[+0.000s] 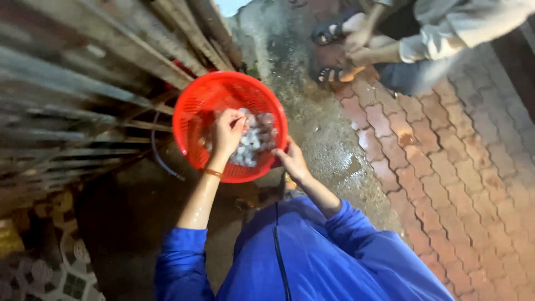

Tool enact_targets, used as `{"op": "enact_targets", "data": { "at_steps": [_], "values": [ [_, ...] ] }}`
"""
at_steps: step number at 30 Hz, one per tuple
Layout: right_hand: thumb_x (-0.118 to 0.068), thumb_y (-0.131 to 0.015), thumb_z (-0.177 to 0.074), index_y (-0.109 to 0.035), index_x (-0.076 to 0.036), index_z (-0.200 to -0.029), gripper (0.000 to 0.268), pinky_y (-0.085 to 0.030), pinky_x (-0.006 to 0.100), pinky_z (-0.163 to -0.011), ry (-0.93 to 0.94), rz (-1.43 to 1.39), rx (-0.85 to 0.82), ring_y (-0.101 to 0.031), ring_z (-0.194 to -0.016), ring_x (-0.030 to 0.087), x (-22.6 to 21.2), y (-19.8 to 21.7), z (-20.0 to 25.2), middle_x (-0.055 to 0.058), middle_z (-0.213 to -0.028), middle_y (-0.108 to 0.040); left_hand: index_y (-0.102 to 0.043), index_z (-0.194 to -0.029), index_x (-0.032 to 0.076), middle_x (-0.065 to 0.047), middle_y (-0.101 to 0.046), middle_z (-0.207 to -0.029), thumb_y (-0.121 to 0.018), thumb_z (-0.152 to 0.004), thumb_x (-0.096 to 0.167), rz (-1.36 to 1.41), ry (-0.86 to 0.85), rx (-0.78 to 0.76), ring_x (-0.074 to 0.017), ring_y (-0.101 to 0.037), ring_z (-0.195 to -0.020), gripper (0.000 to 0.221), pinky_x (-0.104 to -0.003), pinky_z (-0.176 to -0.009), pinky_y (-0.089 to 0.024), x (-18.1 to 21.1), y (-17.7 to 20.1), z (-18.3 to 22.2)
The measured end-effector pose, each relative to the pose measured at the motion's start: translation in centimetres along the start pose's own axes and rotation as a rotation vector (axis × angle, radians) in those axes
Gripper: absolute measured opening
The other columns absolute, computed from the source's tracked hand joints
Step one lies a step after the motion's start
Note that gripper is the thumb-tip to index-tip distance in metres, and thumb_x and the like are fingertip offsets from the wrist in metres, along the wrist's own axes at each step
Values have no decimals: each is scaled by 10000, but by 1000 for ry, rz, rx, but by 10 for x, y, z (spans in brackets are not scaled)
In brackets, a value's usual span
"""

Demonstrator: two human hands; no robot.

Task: Rinsing and manually sorting shrimp in a plastic basket using a water hose.

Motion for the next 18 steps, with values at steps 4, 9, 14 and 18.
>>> {"op": "enact_targets", "data": {
  "at_steps": [4, 9, 14, 18],
  "values": [
    [-34, -721, -867, -612, -40, -1209, 359, -631, 416, -624, -61, -56, 6, -712, -868, 245, 2, 10, 1, 143, -988, -723, -690, -1215, 2, -284, -691, -1009, -555, -908, -113, 278, 114, -2, -337, -760, -756, 354, -364, -598, -676, 11, 3, 6],
    [-10, -718, -858, -606, -63, -1152, 320, -631, 444, -546, -80, -81, 58, -721, -770, 255, 8, 19, -3, 139, -929, -707, -725, -1152, -55, -254, -698, -1049, -592, -840, -120, 552, 347, -45, -279, -764, -859, 345, -365, -762, -686, 7, -8, 19],
    [-13, -717, -856, -613, -70, -1130, 298, -630, 449, -515, -83, -71, 60, -722, -736, 251, 9, 17, -3, 136, -907, -709, -717, -1105, -52, -240, -740, -993, -673, -898, -17, 544, 327, -47, -238, -768, -805, 214, -356, -724, -691, -8, -5, 21],
    [-24, -711, -860, -608, -76, -1135, 298, -630, 424, -507, -80, -50, 55, -725, -715, 231, 10, 15, -1, 120, -899, -704, -702, -1067, -27, -231, -739, -929, -699, -922, 27, 462, 308, -16, -247, -772, -723, 154, -331, -619, -693, -25, -3, 21]
  ]
}}
Point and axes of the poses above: each hand's wrist, its own z-axis away from the middle knuckle, its own y-axis out of the back of the hand, x = y × z, the point moved 10 cm from there along -z, towards the middle knuckle
